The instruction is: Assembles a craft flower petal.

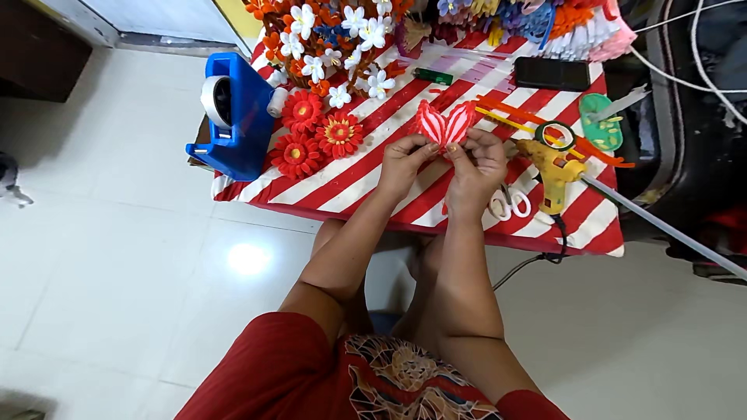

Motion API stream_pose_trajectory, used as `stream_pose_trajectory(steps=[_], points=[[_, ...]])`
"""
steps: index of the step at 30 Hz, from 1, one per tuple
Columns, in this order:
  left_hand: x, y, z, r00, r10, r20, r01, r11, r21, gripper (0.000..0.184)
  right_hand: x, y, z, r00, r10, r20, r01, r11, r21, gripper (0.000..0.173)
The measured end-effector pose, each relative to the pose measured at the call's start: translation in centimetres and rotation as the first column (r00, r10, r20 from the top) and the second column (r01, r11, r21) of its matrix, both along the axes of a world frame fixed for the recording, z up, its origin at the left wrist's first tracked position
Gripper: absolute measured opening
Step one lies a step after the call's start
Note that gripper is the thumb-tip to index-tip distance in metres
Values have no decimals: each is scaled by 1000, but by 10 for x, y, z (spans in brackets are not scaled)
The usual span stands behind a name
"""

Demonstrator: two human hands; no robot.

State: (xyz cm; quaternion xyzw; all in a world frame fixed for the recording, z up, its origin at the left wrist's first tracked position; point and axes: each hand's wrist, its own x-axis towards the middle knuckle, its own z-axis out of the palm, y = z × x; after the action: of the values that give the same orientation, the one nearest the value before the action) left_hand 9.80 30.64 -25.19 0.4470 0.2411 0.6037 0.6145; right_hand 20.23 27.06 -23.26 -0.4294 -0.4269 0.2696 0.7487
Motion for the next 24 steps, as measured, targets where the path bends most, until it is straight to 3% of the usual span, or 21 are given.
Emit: stream_pose_trajectory(steps=[6,15,24], points=[[3,0,-3,1000,17,12,-18,996,83,13,4,0,-2,999,23,-44,-23,1000,3,31],[3,-1,-2,997,-44,57,46,999,-28,13,2,3,-1,985,74,-155,-68,997,43,32],[-1,-1,4,919,-285,273,334,930,-152,17,1,-3,2,980,103,-173,-102,995,17,33]])
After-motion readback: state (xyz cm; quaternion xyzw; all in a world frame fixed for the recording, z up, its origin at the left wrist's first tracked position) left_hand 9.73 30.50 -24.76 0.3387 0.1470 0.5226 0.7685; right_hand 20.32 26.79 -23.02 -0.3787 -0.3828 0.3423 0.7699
